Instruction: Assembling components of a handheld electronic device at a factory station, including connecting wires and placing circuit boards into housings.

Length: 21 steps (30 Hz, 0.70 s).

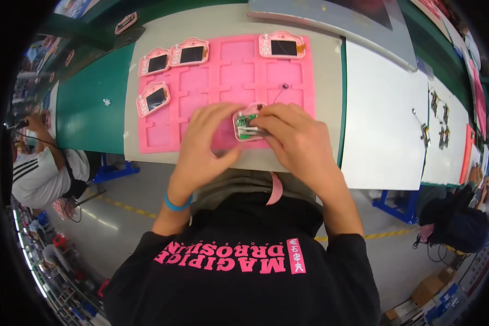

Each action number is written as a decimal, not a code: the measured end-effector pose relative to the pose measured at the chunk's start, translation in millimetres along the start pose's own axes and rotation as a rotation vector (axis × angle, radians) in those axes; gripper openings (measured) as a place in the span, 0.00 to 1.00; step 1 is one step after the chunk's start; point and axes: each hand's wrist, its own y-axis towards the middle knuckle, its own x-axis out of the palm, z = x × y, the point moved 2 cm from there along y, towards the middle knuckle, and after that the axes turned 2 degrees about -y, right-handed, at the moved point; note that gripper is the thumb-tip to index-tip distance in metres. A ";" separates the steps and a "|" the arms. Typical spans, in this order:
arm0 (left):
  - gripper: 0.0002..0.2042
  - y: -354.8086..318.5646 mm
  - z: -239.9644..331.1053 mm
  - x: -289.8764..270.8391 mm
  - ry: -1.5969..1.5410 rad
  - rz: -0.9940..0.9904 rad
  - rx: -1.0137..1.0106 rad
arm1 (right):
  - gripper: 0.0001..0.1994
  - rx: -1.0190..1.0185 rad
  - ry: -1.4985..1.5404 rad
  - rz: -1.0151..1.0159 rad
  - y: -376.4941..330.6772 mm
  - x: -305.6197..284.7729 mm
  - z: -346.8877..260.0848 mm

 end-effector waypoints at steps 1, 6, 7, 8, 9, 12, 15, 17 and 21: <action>0.29 0.1 -0.5 3.5 0.074 0.033 0.080 | 0.16 -0.001 -0.017 -0.021 2.7 0.5 -0.1; 0.29 -3.8 -12.8 11.9 0.063 0.097 0.052 | 0.16 0.025 -0.008 -0.001 4.4 6.3 -2.9; 0.29 -4.4 -13.1 12.7 0.061 0.104 0.049 | 0.16 0.020 -0.009 -0.006 4.6 6.9 -2.7; 0.30 -4.9 -13.0 13.4 0.062 0.114 0.048 | 0.16 0.030 -0.004 -0.012 4.7 7.3 -2.2; 0.30 -5.3 -12.5 14.0 0.064 0.123 0.048 | 0.16 0.040 0.003 -0.018 4.7 7.5 -1.8; 0.31 -6.3 -10.9 15.6 0.072 0.141 0.046 | 0.16 0.060 0.018 -0.028 4.9 6.3 -1.3; 0.30 -5.9 -10.9 15.9 0.066 0.163 0.044 | 0.14 0.005 -0.062 -0.025 7.3 2.9 -1.4; 0.30 -6.5 -10.2 16.0 0.069 0.173 0.044 | 0.13 -0.017 -0.086 -0.021 8.3 2.9 -1.4; 0.30 -8.2 -9.7 17.7 0.086 0.182 0.030 | 0.13 0.001 -0.030 0.012 6.6 10.0 2.3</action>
